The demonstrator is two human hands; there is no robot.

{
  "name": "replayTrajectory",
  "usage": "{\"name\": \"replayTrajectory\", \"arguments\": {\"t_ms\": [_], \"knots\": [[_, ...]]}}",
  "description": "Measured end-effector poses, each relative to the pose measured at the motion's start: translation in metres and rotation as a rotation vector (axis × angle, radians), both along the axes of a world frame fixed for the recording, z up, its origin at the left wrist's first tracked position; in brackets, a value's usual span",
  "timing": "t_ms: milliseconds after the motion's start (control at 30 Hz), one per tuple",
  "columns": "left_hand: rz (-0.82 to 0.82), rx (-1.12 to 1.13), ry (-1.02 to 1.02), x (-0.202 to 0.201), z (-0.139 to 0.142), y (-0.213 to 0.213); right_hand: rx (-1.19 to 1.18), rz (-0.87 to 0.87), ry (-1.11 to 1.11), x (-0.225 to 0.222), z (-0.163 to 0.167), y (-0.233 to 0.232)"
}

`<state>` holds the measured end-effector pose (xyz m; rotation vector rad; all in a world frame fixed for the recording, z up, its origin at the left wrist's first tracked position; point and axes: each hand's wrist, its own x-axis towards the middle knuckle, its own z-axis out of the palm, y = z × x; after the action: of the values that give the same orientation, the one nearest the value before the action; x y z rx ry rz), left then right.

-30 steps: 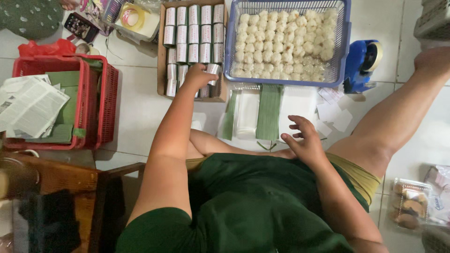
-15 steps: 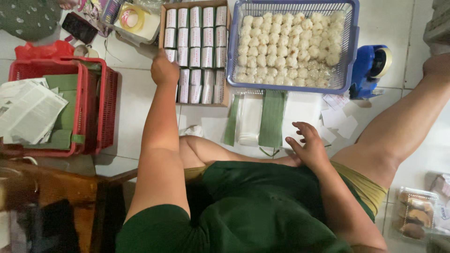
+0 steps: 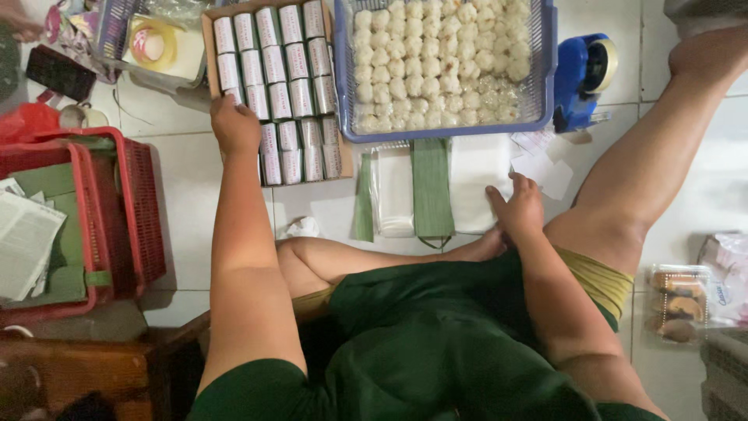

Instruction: The person sits on the floor wrapping round rice cakes. They fold a strip of banana leaf around a rice cake, seal it with tape from a tape dispenser, and place the wrapped cake with a stack of finished ones, repeating the cycle.

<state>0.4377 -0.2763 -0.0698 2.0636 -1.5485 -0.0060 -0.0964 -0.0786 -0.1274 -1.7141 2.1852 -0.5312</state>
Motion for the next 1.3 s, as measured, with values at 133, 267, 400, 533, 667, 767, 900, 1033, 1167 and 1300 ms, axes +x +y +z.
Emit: {"name": "replayTrajectory", "arguments": {"t_ms": [133, 267, 400, 533, 667, 767, 900, 1033, 1167, 1300], "knots": [[-0.023, -0.03, 0.025, -0.02, 0.012, 0.02, 0.149, -0.22, -0.032, 0.007, -0.002, -0.015], [-0.173, -0.092, 0.045, -0.048, 0.034, 0.053, 0.223, -0.357, -0.251, 0.007, 0.007, -0.027], [-0.28, -0.08, 0.177, -0.077, 0.048, 0.103, 0.144, -0.356, -0.331, 0.002, 0.007, -0.026], [-0.342, -0.086, 0.242, -0.105, 0.061, 0.154, 0.056, -0.212, -0.044, -0.005, 0.006, -0.022], [-0.37, -0.07, 0.286, -0.14, 0.072, 0.2, -0.279, -0.096, 0.234, -0.006, 0.006, -0.013], [-0.422, -0.045, 0.37, -0.171, 0.072, 0.223, -0.278, -0.143, 0.003, -0.007, 0.008, -0.015], [-0.506, 0.132, 0.52, -0.218, 0.052, 0.239, 0.07, -0.329, -0.979, -0.012, 0.018, -0.021], [-0.453, 0.592, 0.842, -0.271, 0.013, 0.245, 0.296, 0.03, -1.557, -0.016, 0.029, -0.002], [-0.122, 0.928, 1.598, -0.295, -0.027, 0.239, 0.434, 0.227, -1.682, -0.001, 0.034, 0.031], [-0.267, 0.665, 1.767, -0.293, -0.056, 0.244, 0.56, 0.15, -1.692, 0.01, 0.026, 0.043]]}}
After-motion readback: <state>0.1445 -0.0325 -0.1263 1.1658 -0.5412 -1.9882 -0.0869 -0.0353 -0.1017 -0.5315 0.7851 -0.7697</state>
